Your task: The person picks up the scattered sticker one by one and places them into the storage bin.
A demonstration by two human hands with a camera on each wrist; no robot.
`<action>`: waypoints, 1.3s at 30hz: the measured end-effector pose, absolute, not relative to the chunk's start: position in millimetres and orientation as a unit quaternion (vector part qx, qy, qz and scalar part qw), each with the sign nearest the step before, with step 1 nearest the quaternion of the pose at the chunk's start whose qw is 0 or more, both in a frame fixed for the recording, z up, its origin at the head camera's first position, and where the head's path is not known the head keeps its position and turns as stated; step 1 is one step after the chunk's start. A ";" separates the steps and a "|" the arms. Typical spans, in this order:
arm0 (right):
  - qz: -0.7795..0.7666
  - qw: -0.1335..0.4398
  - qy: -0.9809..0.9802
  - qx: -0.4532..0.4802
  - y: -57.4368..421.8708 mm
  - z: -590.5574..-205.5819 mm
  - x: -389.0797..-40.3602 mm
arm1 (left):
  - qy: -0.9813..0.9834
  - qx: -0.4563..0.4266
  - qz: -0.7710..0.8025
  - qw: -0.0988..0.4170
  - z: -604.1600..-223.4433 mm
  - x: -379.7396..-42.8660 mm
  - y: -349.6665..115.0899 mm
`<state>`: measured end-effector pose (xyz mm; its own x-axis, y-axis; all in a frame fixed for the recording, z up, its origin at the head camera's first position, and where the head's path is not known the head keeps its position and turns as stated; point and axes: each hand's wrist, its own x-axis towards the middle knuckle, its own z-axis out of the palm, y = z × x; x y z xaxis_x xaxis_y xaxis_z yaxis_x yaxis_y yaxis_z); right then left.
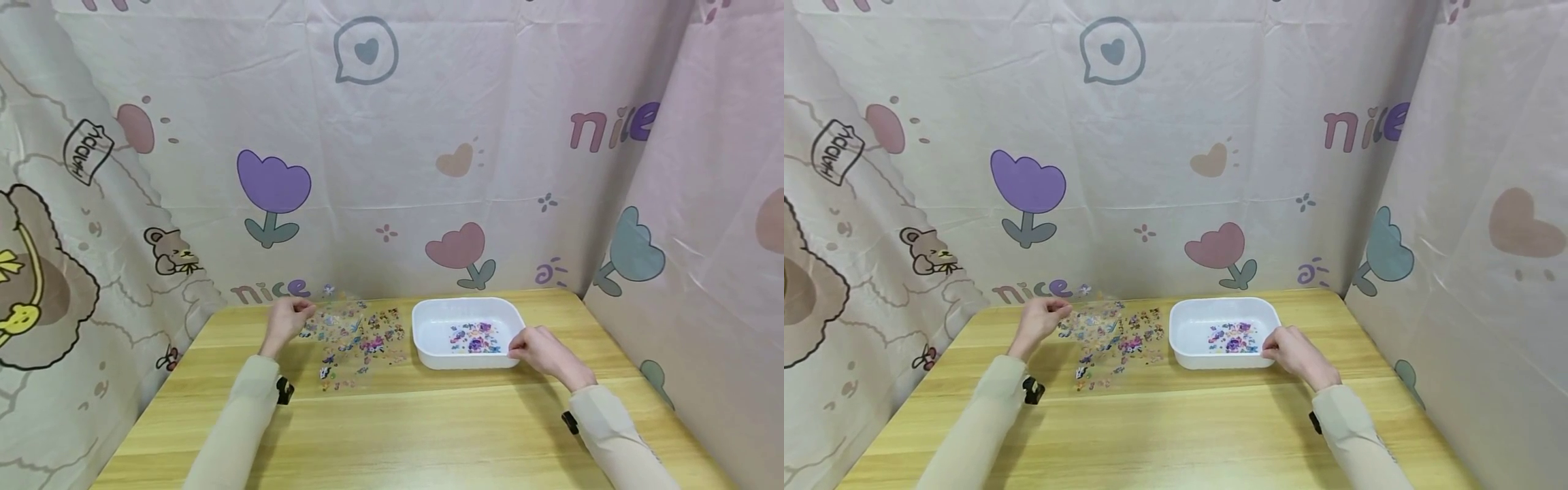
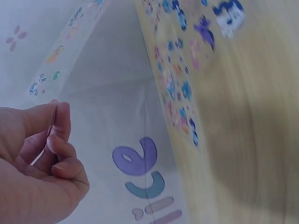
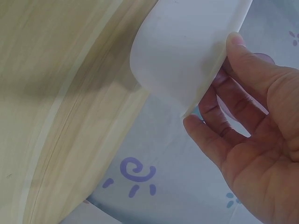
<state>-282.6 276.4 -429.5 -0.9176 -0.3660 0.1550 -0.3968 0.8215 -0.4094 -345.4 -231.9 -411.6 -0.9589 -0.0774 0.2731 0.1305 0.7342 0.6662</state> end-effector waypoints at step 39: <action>0.223 0.021 -0.957 0.185 275.8 -431.0 -282.3 | -0.825 0.026 -0.554 0.107 -425.2 -343.3 -134.6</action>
